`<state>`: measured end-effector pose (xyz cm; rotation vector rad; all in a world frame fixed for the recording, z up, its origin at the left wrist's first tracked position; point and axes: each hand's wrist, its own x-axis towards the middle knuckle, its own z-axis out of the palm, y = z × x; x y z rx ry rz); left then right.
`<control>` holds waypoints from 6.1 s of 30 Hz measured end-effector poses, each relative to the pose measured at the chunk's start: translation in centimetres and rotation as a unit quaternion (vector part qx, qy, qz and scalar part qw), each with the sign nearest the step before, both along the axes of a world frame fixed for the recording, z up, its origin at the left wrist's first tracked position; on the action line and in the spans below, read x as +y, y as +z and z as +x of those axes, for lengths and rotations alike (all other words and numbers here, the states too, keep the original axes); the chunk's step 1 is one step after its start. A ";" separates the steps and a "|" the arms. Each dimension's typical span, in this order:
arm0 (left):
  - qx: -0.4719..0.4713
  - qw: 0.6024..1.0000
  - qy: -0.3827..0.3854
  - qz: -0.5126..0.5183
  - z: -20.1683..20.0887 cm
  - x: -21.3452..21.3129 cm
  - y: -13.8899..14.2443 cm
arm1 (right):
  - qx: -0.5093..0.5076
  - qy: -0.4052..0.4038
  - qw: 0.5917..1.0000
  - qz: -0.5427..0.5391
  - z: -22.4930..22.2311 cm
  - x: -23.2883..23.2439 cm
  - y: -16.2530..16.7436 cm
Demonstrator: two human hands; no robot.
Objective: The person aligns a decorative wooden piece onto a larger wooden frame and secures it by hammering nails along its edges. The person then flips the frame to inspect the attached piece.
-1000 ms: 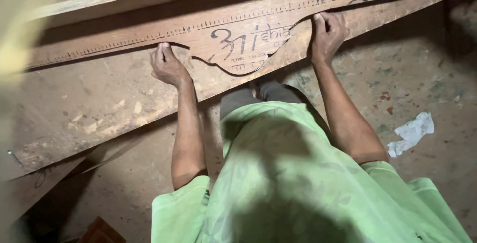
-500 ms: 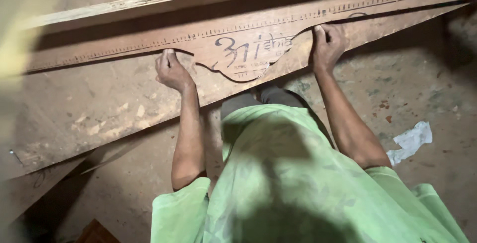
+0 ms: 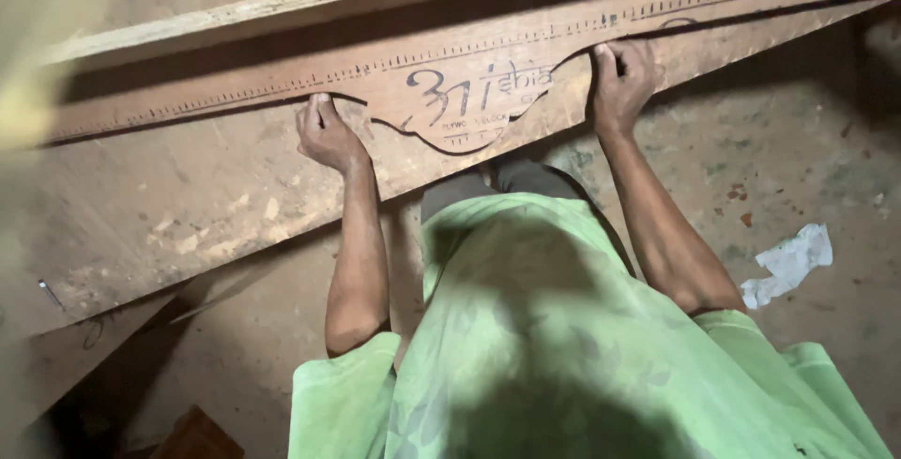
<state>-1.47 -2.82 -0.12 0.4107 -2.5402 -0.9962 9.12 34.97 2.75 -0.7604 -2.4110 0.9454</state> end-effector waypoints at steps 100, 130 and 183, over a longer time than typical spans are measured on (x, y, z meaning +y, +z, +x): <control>-0.017 0.999 0.005 -0.031 0.5 -0.5 -0.1 | 0.033 0.022 0.999 -0.030 0.2 -0.7 0.5; -0.038 0.998 -0.036 -0.028 1.0 -2.2 -0.1 | 0.056 0.089 0.990 -0.093 -1.0 -1.7 0.3; -0.023 0.998 -0.043 -0.039 0.9 -1.8 -1.2 | 0.037 0.000 0.999 -0.025 0.4 -0.6 -0.1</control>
